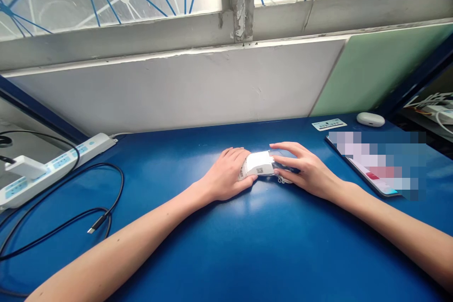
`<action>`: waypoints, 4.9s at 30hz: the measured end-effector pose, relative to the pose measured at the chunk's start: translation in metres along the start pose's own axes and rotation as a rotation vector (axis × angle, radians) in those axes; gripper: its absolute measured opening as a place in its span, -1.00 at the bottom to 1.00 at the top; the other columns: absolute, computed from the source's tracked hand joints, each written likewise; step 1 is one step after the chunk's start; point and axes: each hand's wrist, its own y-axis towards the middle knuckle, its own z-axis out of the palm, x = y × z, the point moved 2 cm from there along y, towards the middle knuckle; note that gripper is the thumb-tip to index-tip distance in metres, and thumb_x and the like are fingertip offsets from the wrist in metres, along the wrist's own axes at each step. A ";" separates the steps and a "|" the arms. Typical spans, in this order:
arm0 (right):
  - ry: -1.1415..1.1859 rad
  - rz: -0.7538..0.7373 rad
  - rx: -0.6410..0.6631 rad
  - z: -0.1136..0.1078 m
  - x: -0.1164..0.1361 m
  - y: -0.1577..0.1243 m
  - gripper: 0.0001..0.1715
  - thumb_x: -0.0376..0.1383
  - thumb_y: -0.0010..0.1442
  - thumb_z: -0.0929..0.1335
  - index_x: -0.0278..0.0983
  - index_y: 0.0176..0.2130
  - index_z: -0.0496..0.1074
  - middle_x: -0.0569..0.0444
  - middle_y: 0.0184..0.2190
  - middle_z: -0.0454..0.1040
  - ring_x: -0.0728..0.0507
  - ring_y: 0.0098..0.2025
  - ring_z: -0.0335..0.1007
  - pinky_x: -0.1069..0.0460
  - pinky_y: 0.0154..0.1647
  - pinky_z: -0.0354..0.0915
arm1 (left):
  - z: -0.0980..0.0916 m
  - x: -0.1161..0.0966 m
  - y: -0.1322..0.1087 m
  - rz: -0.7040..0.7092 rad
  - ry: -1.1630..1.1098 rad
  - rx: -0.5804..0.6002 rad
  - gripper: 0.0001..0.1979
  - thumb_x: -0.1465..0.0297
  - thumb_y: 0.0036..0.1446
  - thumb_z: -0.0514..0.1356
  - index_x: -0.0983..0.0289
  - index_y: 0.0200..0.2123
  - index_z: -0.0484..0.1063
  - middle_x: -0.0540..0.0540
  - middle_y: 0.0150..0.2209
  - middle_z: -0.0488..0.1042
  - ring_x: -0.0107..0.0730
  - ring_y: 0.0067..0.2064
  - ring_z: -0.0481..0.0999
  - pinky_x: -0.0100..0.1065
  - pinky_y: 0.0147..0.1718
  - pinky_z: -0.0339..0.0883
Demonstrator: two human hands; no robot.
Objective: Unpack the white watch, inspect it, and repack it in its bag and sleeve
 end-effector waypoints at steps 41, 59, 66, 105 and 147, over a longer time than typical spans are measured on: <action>0.088 -0.010 0.121 -0.001 -0.006 0.005 -0.81 -0.25 0.26 0.40 -0.21 -0.11 0.53 -0.10 0.09 0.52 -0.36 0.29 0.25 -0.33 0.23 0.29 | 0.003 0.003 -0.002 0.025 -0.007 -0.026 -0.47 0.23 0.14 0.22 0.34 0.13 0.30 0.34 0.16 0.40 0.16 0.32 0.21 0.12 0.27 0.19; 0.163 0.065 0.134 -0.013 -0.029 0.007 -0.79 -0.21 0.26 0.39 -0.19 -0.10 0.55 -0.11 0.04 0.55 -0.31 0.17 0.40 -0.25 0.15 0.38 | -0.001 0.000 0.001 -0.052 0.072 -0.041 -0.53 0.22 0.19 0.16 0.38 0.09 0.35 0.35 0.12 0.43 0.12 0.23 0.33 0.06 0.25 0.20; 0.154 0.114 0.180 -0.013 -0.021 0.003 -0.59 -0.14 0.22 0.42 -0.18 0.05 0.49 -0.16 0.14 0.45 -0.30 0.18 0.39 -0.21 0.15 0.39 | 0.001 0.004 -0.002 -0.019 0.073 -0.004 -0.45 0.18 0.16 0.20 0.32 0.15 0.34 0.36 0.19 0.36 0.13 0.25 0.31 0.08 0.22 0.22; 0.068 0.146 0.305 -0.014 -0.014 0.006 -0.69 -0.15 0.31 0.32 -0.21 0.01 0.41 -0.16 0.02 0.48 -0.30 0.02 0.45 -0.19 -0.01 0.44 | 0.000 0.000 0.000 -0.008 0.045 -0.045 -0.56 0.20 0.10 0.20 0.30 0.00 0.39 0.32 0.11 0.44 0.10 0.16 0.42 0.04 0.16 0.32; -0.232 0.170 -0.059 -0.012 -0.006 0.006 -0.61 -0.27 0.41 0.19 -0.28 0.16 0.31 -0.23 0.04 0.39 -0.31 0.02 0.42 -0.19 -0.04 0.45 | -0.008 -0.001 0.001 -0.054 0.010 0.084 -0.33 0.13 0.16 0.26 0.35 0.24 0.28 0.36 0.23 0.33 0.10 0.28 0.29 0.01 0.25 0.19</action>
